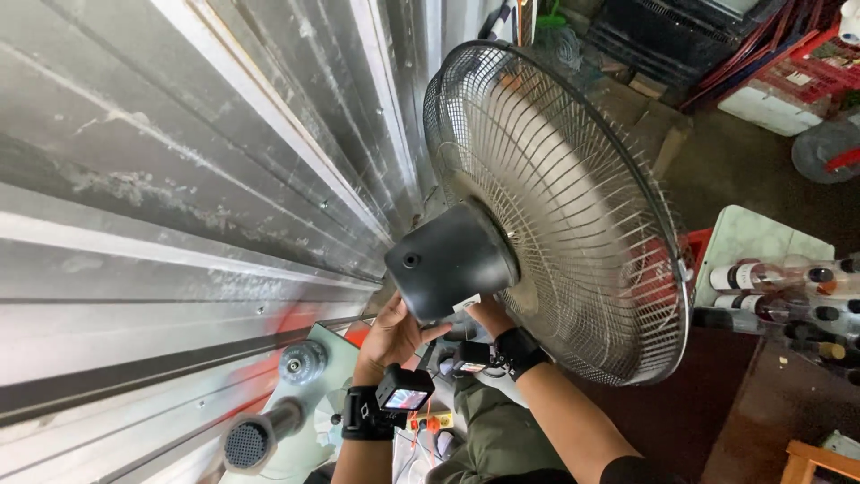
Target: The person moves around a cluttered workspace, handling a green plastic part, a metal coffee pot, and a small metal tool. They place the green part into the pot and then use the tool to adjust a component on a cylindrical metal object.
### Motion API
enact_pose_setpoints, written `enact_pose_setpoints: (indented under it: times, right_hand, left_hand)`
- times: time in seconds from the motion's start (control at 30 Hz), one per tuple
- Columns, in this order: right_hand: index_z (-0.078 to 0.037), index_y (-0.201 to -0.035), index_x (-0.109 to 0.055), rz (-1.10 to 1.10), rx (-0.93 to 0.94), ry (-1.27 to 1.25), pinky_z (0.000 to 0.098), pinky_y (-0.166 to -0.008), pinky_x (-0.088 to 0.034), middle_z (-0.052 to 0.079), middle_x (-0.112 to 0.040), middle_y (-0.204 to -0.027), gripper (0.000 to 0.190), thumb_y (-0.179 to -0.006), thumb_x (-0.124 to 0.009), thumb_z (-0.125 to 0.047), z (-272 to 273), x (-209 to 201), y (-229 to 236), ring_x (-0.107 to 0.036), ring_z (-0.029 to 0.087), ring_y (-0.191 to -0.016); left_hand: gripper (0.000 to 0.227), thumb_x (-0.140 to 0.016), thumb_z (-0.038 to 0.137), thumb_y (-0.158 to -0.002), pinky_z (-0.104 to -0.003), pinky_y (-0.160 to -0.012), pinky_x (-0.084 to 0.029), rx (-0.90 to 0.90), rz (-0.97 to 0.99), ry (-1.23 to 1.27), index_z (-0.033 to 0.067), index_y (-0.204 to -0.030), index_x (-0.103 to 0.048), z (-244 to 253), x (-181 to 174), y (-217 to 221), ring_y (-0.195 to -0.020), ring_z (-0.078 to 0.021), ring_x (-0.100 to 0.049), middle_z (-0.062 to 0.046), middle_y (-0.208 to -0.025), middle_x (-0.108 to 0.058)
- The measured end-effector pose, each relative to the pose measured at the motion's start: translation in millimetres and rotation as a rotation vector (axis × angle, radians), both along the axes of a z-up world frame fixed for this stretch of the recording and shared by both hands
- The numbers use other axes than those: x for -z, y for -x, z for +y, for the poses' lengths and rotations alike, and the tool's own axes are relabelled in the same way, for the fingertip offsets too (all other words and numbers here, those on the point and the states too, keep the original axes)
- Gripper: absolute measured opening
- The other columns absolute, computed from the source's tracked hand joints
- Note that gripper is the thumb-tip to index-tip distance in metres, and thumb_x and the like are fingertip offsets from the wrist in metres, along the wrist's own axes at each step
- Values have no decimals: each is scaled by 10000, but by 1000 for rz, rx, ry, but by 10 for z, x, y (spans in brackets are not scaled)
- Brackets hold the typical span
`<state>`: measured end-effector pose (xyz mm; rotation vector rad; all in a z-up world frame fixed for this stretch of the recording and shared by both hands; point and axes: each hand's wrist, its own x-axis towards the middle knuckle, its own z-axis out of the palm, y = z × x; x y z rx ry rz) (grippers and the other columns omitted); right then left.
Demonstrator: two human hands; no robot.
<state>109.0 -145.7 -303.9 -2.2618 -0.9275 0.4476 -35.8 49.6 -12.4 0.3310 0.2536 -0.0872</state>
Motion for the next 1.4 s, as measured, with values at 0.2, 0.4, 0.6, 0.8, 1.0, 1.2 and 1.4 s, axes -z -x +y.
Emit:
enact_pose_setpoints:
  times: [0.2,0.4,0.6,0.8,1.0,1.2,1.4]
  right_hand:
    - [-103,-1489,-416,423,219,-74,495,-1108,-339,182,-457,-1484,605,-947,-639,-251,-104,-1018,111,-425,348,-1382]
    - [-59,-1500,-393,35,82,-321,438,-1027,-468,198,-508,-1460,641,-951,-665,-249,-439,-1241,383,-569,358,-1267]
    - [-65,-1373,-588,572,86,-184,342,-994,-536,114,-681,-1358,450,-978,-621,-277,-1363,-1485,795,-680,219,-1207]
    - [-31,-1260,-671,431,-66,-192,332,-970,-544,102,-730,-1222,336,-1013,-618,-252,-2249,-1816,1068,-696,210,-1137]
    - [-57,-1272,-658,685,161,-306,299,-963,-547,83,-748,-1207,321,-1019,-613,-250,-2642,-2617,1341,-705,169,-1126]
    - [-71,-1248,-673,680,261,-239,306,-927,-562,63,-762,-1161,292,-1029,-595,-249,-2756,-3161,1407,-729,167,-1074]
    - [-66,-1239,-683,653,339,-325,293,-924,-572,52,-767,-1145,287,-1032,-586,-239,-2979,-3103,1156,-732,144,-1051]
  left_hand:
    - [679,-722,329,-965,-583,-1110,-498,-6,-75,-63,133,-1516,-376,-179,39,14,-1278,-330,-604,-105,-1443,-561]
    - [556,-638,338,-997,-522,-1082,-477,-109,59,-40,177,-1497,-458,-461,-125,199,-1304,-311,-590,-86,-1409,-592]
    - [428,-620,268,-945,-479,-1089,-474,-197,185,86,128,-1349,-622,-895,-175,717,-1180,-273,-640,-134,-1397,-632]
    - [150,-655,168,-1084,-340,-841,-504,-264,-2,210,87,-1210,-669,-1402,-586,1625,-858,-160,-584,-69,-1167,-676]
    - [265,-598,363,-868,-398,-523,-488,-125,576,-104,234,-1078,-696,-1941,-1933,2121,-670,-173,-553,39,-1007,-717]
    - [162,-560,356,-963,-400,-554,-402,254,-2,37,203,-1011,-580,-2389,-1621,1673,-645,-208,-453,2,-922,-566]
    - [186,-636,224,-1015,-350,-641,-372,459,-520,166,99,-970,-505,-2806,-1630,1031,-691,-196,-426,-60,-858,-466]
